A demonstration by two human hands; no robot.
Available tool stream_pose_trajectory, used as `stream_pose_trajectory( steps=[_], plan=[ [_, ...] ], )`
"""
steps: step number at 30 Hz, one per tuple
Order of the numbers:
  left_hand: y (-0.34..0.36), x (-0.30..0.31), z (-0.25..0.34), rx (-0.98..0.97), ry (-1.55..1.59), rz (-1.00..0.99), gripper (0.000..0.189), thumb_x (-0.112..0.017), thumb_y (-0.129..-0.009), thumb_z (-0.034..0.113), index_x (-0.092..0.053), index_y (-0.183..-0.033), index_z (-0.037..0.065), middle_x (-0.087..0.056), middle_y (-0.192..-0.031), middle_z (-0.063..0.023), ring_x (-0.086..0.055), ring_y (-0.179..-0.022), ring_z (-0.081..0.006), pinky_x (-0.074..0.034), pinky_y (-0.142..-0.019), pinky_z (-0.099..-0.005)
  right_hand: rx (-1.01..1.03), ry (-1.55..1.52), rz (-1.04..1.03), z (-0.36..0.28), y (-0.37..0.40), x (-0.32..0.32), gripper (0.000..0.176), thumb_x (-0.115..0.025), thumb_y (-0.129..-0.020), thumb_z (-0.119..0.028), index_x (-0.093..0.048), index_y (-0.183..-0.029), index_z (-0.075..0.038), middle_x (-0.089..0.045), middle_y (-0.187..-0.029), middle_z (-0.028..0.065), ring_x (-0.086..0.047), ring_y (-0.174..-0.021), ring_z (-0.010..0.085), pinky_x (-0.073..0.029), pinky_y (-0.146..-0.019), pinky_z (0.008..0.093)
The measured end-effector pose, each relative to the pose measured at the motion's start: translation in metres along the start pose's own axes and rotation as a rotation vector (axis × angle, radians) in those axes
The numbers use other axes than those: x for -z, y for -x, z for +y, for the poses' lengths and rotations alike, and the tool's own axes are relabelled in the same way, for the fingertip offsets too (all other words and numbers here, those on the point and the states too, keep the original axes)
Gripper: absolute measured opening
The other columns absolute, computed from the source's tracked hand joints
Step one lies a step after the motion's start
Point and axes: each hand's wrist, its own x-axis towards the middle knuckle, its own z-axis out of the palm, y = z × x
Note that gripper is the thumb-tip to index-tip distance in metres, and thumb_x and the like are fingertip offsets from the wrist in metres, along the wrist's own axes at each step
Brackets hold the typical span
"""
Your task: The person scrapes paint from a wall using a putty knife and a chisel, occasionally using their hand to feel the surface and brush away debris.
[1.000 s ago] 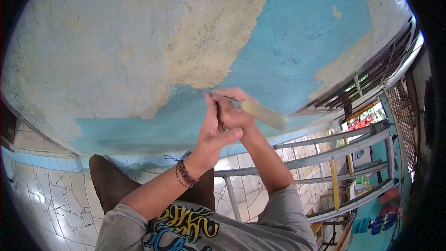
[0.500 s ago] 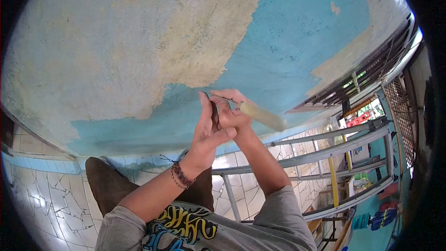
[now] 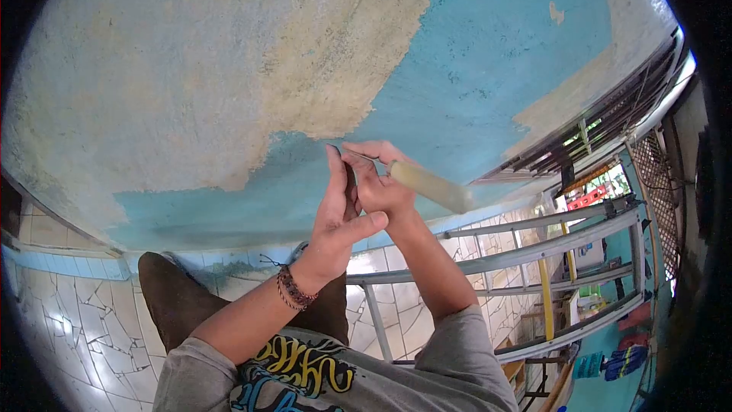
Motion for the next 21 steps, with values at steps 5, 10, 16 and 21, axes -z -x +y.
stream_pose_trajectory(
  steps=[5, 10, 16, 21],
  plan=[
    [0.001, 0.001, -0.001, -0.015, -0.016, -0.043, 0.11, -0.066, -0.078, 0.013, 0.015, -0.152, 0.002, -0.01, -0.159, -0.0148, -0.015, -0.146, -0.0246, -0.01, -0.118, -0.0367, 0.001, -0.029, -0.062, 0.012, 0.005, -0.004, 0.014, -0.061, -0.084, 0.009, -0.068, -0.093, 0.002, -0.071, -0.091, 0.0125, -0.068, -0.081, 0.0169, -0.055, -0.072, 0.0278],
    [-0.001, 0.006, -0.003, -0.058, -0.062, -0.009, 0.112, -0.067, -0.08, 0.008, 0.021, -0.149, 0.002, -0.002, -0.159, -0.0183, -0.012, -0.147, -0.0247, -0.01, -0.118, -0.038, 0.024, 0.113, -0.092, 0.001, -0.006, 0.014, 0.014, -0.061, -0.084, 0.008, -0.069, -0.093, 0.001, -0.071, -0.091, 0.0124, -0.068, -0.082, 0.0177, -0.055, -0.071, 0.0284],
    [0.003, 0.007, -0.007, -0.033, -0.055, 0.02, 0.11, -0.065, -0.076, 0.011, 0.014, -0.152, 0.004, -0.005, -0.161, -0.0119, -0.008, -0.149, -0.0233, -0.006, -0.118, -0.036, 0.032, 0.114, -0.053, -0.01, -0.001, 0.008, 0.011, -0.062, -0.082, -0.002, -0.071, -0.087, -0.005, -0.071, -0.086, 0.0072, -0.068, -0.075, 0.0216, -0.055, -0.068, 0.0317],
    [0.0, 0.005, -0.007, -0.042, -0.038, -0.004, 0.11, -0.065, -0.076, 0.01, 0.013, -0.153, 0.005, -0.013, -0.158, -0.0114, -0.013, -0.147, -0.0239, -0.008, -0.118, -0.0363, -0.021, 0.08, -0.027, -0.008, -0.003, 0.006, 0.007, -0.064, -0.082, -0.007, -0.071, -0.084, -0.007, -0.071, -0.082, 0.0074, -0.068, -0.072, 0.0246, -0.054, -0.066, 0.0338]
  ],
)
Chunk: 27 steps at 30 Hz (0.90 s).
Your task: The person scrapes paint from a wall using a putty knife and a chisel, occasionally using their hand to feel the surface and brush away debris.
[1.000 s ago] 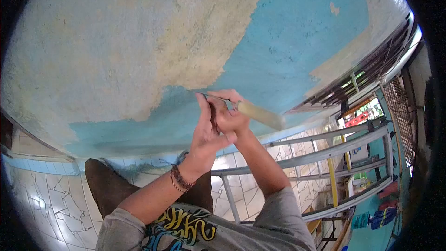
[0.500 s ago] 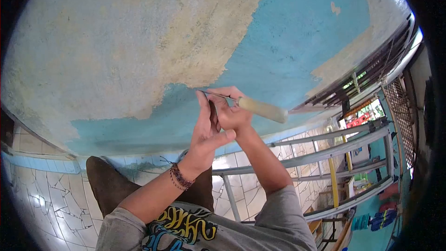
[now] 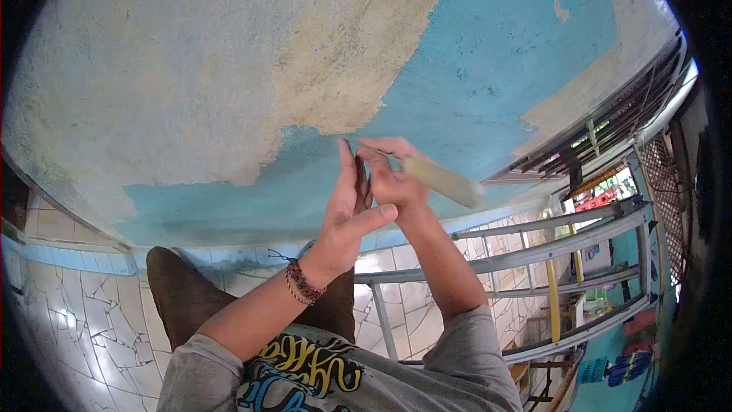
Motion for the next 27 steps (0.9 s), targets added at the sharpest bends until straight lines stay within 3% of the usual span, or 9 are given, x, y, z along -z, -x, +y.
stream_pose_trajectory(
  steps=[2, 5, 8, 11, 14, 20, 23, 26, 27],
  plan=[
    [0.002, -0.003, 0.002, -0.006, -0.024, -0.011, 0.11, -0.065, -0.076, 0.011, 0.014, -0.153, 0.004, -0.014, -0.158, -0.0116, -0.014, -0.146, -0.0241, -0.009, -0.118, -0.0365, -0.065, -0.129, 0.101, -0.014, -0.003, 0.009, 0.007, -0.064, -0.082, -0.006, -0.071, -0.085, -0.007, -0.071, -0.082, 0.0087, -0.068, -0.072, 0.0253, -0.054, -0.066, 0.0337],
    [0.005, -0.007, 0.006, 0.031, 0.016, -0.021, 0.11, -0.065, -0.076, 0.012, 0.014, -0.152, 0.004, -0.013, -0.158, -0.013, -0.013, -0.147, -0.0242, -0.008, -0.118, -0.0369, -0.001, -0.016, -0.078, 0.01, 0.002, -0.008, 0.008, -0.065, -0.083, -0.004, -0.072, -0.085, -0.006, -0.071, -0.084, 0.0099, -0.068, -0.074, 0.0243, -0.053, -0.068, 0.0331],
    [0.003, 0.001, 0.002, 0.004, 0.012, 0.024, 0.11, -0.065, -0.076, 0.012, 0.014, -0.152, 0.004, -0.013, -0.158, -0.0138, -0.014, -0.147, -0.0243, -0.007, -0.118, -0.0374, -0.056, -0.027, -0.038, 0.001, 0.0, -0.003, 0.009, -0.064, -0.083, -0.008, -0.073, -0.085, -0.006, -0.071, -0.085, 0.0095, -0.069, -0.076, 0.0252, -0.053, -0.07, 0.0337],
    [0.004, 0.002, 0.004, -0.002, -0.015, 0.042, 0.11, -0.065, -0.076, 0.013, 0.014, -0.152, 0.004, -0.012, -0.158, -0.0139, -0.013, -0.147, -0.0244, -0.008, -0.118, -0.0376, -0.039, -0.061, -0.039, 0.013, 0.009, -0.014, 0.014, -0.06, -0.081, 0.006, -0.07, -0.089, 0.0, -0.071, -0.087, 0.0097, -0.068, -0.078, 0.0169, -0.054, -0.07, 0.0286],
    [0.002, 0.001, 0.009, 0.039, 0.024, 0.03, 0.11, -0.065, -0.076, 0.013, 0.014, -0.152, 0.004, -0.008, -0.16, -0.0143, -0.007, -0.149, -0.0244, -0.006, -0.119, -0.0374, -0.028, 0.004, -0.052, 0.009, 0.008, -0.011, 0.008, -0.066, -0.081, -0.011, -0.074, -0.082, -0.009, -0.071, -0.083, 0.0088, -0.068, -0.075, 0.0249, -0.054, -0.069, 0.0346],
    [-0.002, -0.002, 0.015, 0.004, 0.01, 0.008, 0.109, -0.065, -0.074, 0.014, 0.009, -0.153, 0.002, -0.009, -0.159, -0.0127, -0.008, -0.148, -0.0229, -0.007, -0.119, -0.0368, -0.036, 0.01, -0.017, 0.003, 0.002, -0.009, 0.007, -0.066, -0.081, -0.012, -0.073, -0.082, -0.01, -0.07, -0.081, 0.0067, -0.068, -0.073, 0.0253, -0.054, -0.067, 0.0348],
    [-0.004, 0.0, 0.007, -0.035, -0.027, 0.035, 0.109, -0.065, -0.074, 0.014, 0.008, -0.153, 0.001, -0.013, -0.158, -0.0112, -0.012, -0.147, -0.0227, -0.009, -0.118, -0.0366, 0.05, -0.175, 0.089, -0.003, -0.001, -0.001, 0.01, -0.064, -0.086, 0.004, -0.069, -0.094, 0.001, -0.071, -0.087, 0.0121, -0.068, -0.082, 0.0151, -0.054, -0.074, 0.0278],
    [0.001, -0.004, 0.01, 0.007, 0.016, 0.013, 0.108, -0.065, -0.075, 0.014, 0.008, -0.153, 0.001, -0.013, -0.158, -0.011, -0.012, -0.147, -0.023, -0.009, -0.118, -0.0366, 0.066, -0.009, -0.079, 0.006, 0.002, -0.011, 0.012, -0.063, -0.085, 0.005, -0.069, -0.094, 0.001, -0.071, -0.087, 0.0123, -0.068, -0.081, 0.015, -0.054, -0.073, 0.0271],
    [0.0, -0.003, 0.008, -0.019, 0.007, 0.017, 0.108, -0.065, -0.075, 0.014, 0.008, -0.153, 0.001, -0.014, -0.158, -0.0109, -0.013, -0.147, -0.0232, -0.009, -0.118, -0.0365, 0.053, -0.041, -0.018, 0.004, -0.001, -0.011, 0.009, -0.065, -0.083, 0.001, -0.069, -0.09, -0.002, -0.071, -0.085, 0.0107, -0.067, -0.078, 0.0188, -0.054, -0.07, 0.0294]
  ],
)
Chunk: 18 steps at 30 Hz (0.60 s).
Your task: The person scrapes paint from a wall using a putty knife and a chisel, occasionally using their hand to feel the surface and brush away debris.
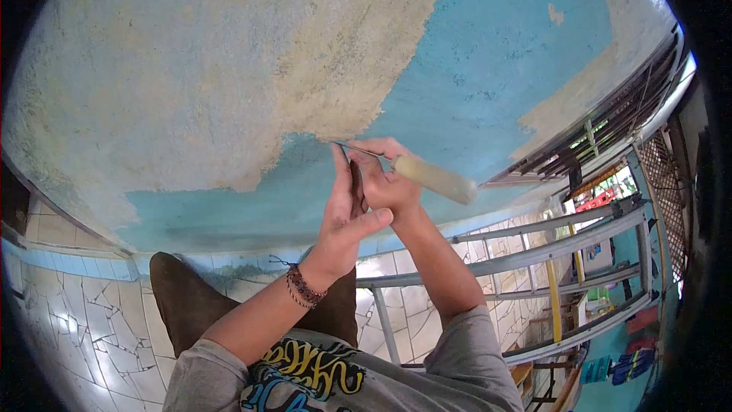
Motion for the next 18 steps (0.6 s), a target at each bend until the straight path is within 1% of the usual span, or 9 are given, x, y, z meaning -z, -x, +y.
stream_pose_trajectory(
  steps=[2, 5, 8, 10, 11, 13, 14, 15, 18],
  plan=[
    [0.003, 0.0, -0.001, 0.0, -0.01, -0.008, 0.107, -0.065, -0.075, 0.014, 0.007, -0.153, 0.001, -0.015, -0.158, -0.0112, -0.014, -0.147, -0.0236, -0.01, -0.118, -0.0363, -0.046, -0.053, 0.129, -0.009, 0.0, 0.002, 0.003, -0.069, -0.079, -0.008, -0.071, -0.081, -0.009, -0.07, -0.081, 0.0074, -0.067, -0.07, 0.0264, -0.053, -0.064, 0.034],
    [0.005, 0.0, 0.002, 0.02, 0.0, -0.019, 0.106, -0.064, -0.076, 0.014, 0.007, -0.153, 0.001, -0.015, -0.158, -0.0122, -0.015, -0.147, -0.0239, -0.01, -0.118, -0.0362, -0.004, 0.023, 0.059, -0.001, 0.005, -0.007, 0.004, -0.069, -0.08, -0.007, -0.072, -0.083, -0.009, -0.07, -0.083, 0.0076, -0.067, -0.072, 0.0258, -0.053, -0.066, 0.0346],
    [0.003, -0.003, 0.001, 0.008, 0.02, -0.004, 0.105, -0.064, -0.076, 0.014, 0.006, -0.153, 0.001, -0.016, -0.157, -0.0132, -0.015, -0.147, -0.0243, -0.01, -0.118, -0.036, -0.105, 0.007, 0.031, -0.011, 0.0, 0.006, 0.006, -0.067, -0.081, -0.008, -0.072, -0.084, -0.01, -0.07, -0.083, 0.0074, -0.067, -0.073, 0.0265, -0.053, -0.066, 0.0353],
    [0.001, -0.002, -0.004, -0.042, -0.025, 0.012, 0.105, -0.063, -0.076, 0.014, 0.006, -0.153, 0.001, -0.016, -0.157, -0.0138, -0.016, -0.147, -0.0243, -0.01, -0.118, -0.0361, -0.058, 0.046, 0.063, -0.012, -0.002, -0.002, 0.008, -0.067, -0.08, -0.007, -0.073, -0.083, -0.011, -0.07, -0.083, 0.0069, -0.067, -0.073, 0.0265, -0.054, -0.067, 0.0347],
    [0.001, -0.001, -0.002, -0.027, -0.019, 0.006, 0.105, -0.063, -0.076, 0.014, 0.006, -0.153, 0.001, -0.015, -0.158, -0.0138, -0.016, -0.146, -0.0244, -0.01, -0.118, -0.0361, -0.038, 0.064, 0.077, -0.014, -0.001, -0.004, 0.008, -0.067, -0.079, -0.007, -0.073, -0.083, -0.011, -0.07, -0.084, 0.0066, -0.067, -0.073, 0.0265, -0.054, -0.067, 0.0345],
    [-0.002, -0.002, 0.003, 0.006, -0.01, -0.018, 0.104, -0.063, -0.077, 0.014, 0.007, -0.153, 0.001, -0.015, -0.158, -0.0139, -0.016, -0.146, -0.0245, -0.01, -0.118, -0.0361, -0.007, 0.104, -0.015, -0.014, -0.001, 0.003, 0.009, -0.066, -0.078, -0.006, -0.073, -0.081, -0.011, -0.07, -0.085, 0.0064, -0.067, -0.074, 0.0267, -0.054, -0.067, 0.034],
    [-0.003, -0.001, 0.002, -0.015, -0.001, -0.007, 0.104, -0.063, -0.076, 0.014, 0.006, -0.153, 0.001, -0.016, -0.157, -0.0135, -0.017, -0.146, -0.0244, -0.011, -0.118, -0.036, 0.023, 0.12, -0.066, -0.013, -0.006, 0.004, 0.01, -0.065, -0.078, -0.006, -0.073, -0.08, -0.011, -0.07, -0.085, 0.0062, -0.067, -0.074, 0.0269, -0.054, -0.068, 0.0337],
    [0.002, -0.001, -0.002, -0.019, 0.011, 0.004, 0.104, -0.063, -0.076, 0.014, 0.005, -0.154, 0.001, -0.017, -0.157, -0.0131, -0.017, -0.146, -0.0243, -0.011, -0.118, -0.0359, -0.018, 0.036, 0.021, -0.011, -0.002, 0.001, 0.01, -0.064, -0.077, -0.005, -0.073, -0.077, -0.01, -0.07, -0.086, 0.0061, -0.066, -0.074, 0.0273, -0.054, -0.069, 0.0333],
    [-0.004, 0.001, 0.005, -0.005, 0.002, -0.019, 0.103, -0.063, -0.076, 0.015, 0.003, -0.154, 0.001, -0.019, -0.156, -0.012, -0.019, -0.145, -0.0241, -0.013, -0.118, -0.0355, -0.057, 0.037, 0.047, -0.018, -0.004, -0.007, 0.008, -0.065, -0.078, -0.008, -0.073, -0.08, -0.009, -0.07, -0.085, 0.0073, -0.066, -0.072, 0.0287, -0.054, -0.068, 0.035]
  ],
)
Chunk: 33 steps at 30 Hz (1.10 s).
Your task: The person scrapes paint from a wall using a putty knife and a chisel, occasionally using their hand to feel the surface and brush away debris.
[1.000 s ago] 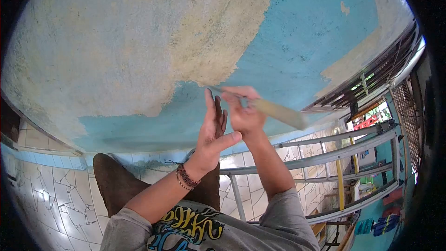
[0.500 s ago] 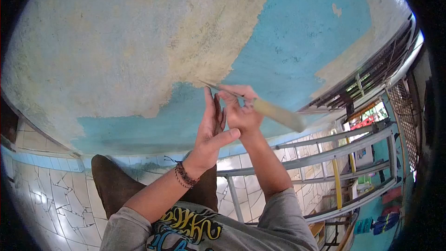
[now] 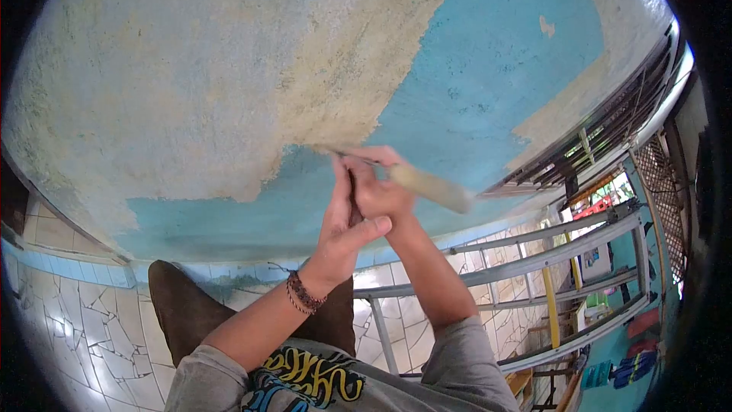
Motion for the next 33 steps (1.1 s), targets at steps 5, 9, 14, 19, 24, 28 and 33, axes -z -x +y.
stream_pose_trajectory(
  steps=[5, 9, 14, 19, 24, 28, 33],
  plan=[
    [0.007, -0.003, 0.0, -0.008, 0.001, 0.017, 0.104, -0.064, -0.076, 0.017, 0.002, -0.154, 0.002, -0.019, -0.156, -0.0109, -0.02, -0.145, -0.0237, -0.014, -0.117, -0.0351, -0.095, -0.146, 0.032, -0.009, 0.004, 0.004, 0.009, -0.066, -0.082, -0.013, -0.071, -0.086, -0.006, -0.07, -0.082, 0.0103, -0.066, -0.072, 0.0282, -0.053, -0.067, 0.0359],
    [0.008, -0.003, 0.005, 0.001, 0.002, 0.0, 0.104, -0.063, -0.076, 0.016, 0.004, -0.154, 0.002, -0.017, -0.157, -0.0113, -0.018, -0.145, -0.0234, -0.014, -0.117, -0.035, -0.022, -0.017, -0.083, 0.002, 0.001, 0.002, 0.011, -0.065, -0.086, -0.016, -0.07, -0.088, -0.006, -0.069, -0.081, 0.0132, -0.066, -0.072, 0.0301, -0.053, -0.066, 0.0361],
    [0.007, 0.003, -0.003, -0.013, 0.056, 0.049, 0.103, -0.062, -0.076, 0.015, 0.004, -0.154, 0.002, -0.017, -0.157, -0.0121, -0.019, -0.145, -0.0238, -0.014, -0.118, -0.0351, 0.08, 0.008, -0.127, 0.011, -0.002, -0.002, 0.009, -0.065, -0.082, 0.001, -0.07, -0.089, -0.001, -0.072, -0.083, 0.0095, -0.067, -0.073, 0.0148, -0.052, -0.065, 0.029],
    [0.015, 0.006, -0.003, -0.001, 0.048, 0.129, 0.097, -0.061, -0.077, 0.015, -0.003, -0.154, 0.004, -0.026, -0.152, -0.0114, -0.023, -0.143, -0.0237, -0.016, -0.117, -0.0357, -0.038, 0.04, -0.137, -0.001, 0.002, 0.002, 0.013, -0.063, -0.081, 0.004, -0.072, -0.088, -0.002, -0.071, -0.084, 0.0111, -0.068, -0.073, 0.0166, -0.054, -0.068, 0.0287],
    [0.005, 0.004, 0.0, -0.022, 0.054, 0.033, 0.097, -0.065, -0.076, 0.016, -0.007, -0.154, 0.004, -0.028, -0.151, -0.0104, -0.024, -0.143, -0.0228, -0.016, -0.117, -0.0358, 0.069, -0.034, -0.011, -0.001, -0.004, 0.005, 0.009, -0.067, -0.078, -0.004, -0.07, -0.084, -0.009, -0.069, -0.079, 0.01, -0.067, -0.069, 0.0269, -0.053, -0.062, 0.0334],
    [0.002, 0.005, -0.005, -0.021, 0.08, 0.043, 0.099, -0.065, -0.076, 0.017, -0.005, -0.154, 0.004, -0.026, -0.152, -0.0104, -0.022, -0.144, -0.023, -0.014, -0.117, -0.0361, 0.085, 0.011, -0.015, 0.001, -0.006, 0.005, 0.008, -0.068, -0.079, -0.005, -0.07, -0.085, -0.009, -0.068, -0.08, 0.0098, -0.066, -0.069, 0.0272, -0.053, -0.062, 0.0339],
    [0.01, -0.001, -0.007, -0.018, 0.067, 0.033, 0.101, -0.065, -0.076, 0.017, -0.002, -0.154, 0.003, -0.024, -0.153, -0.0104, -0.021, -0.144, -0.0234, -0.013, -0.118, -0.0357, 0.044, 0.057, -0.023, 0.003, -0.001, 0.01, 0.008, -0.067, -0.077, -0.006, -0.071, -0.082, -0.011, -0.068, -0.08, 0.0083, -0.065, -0.069, 0.0291, -0.053, -0.064, 0.035]
  ],
)
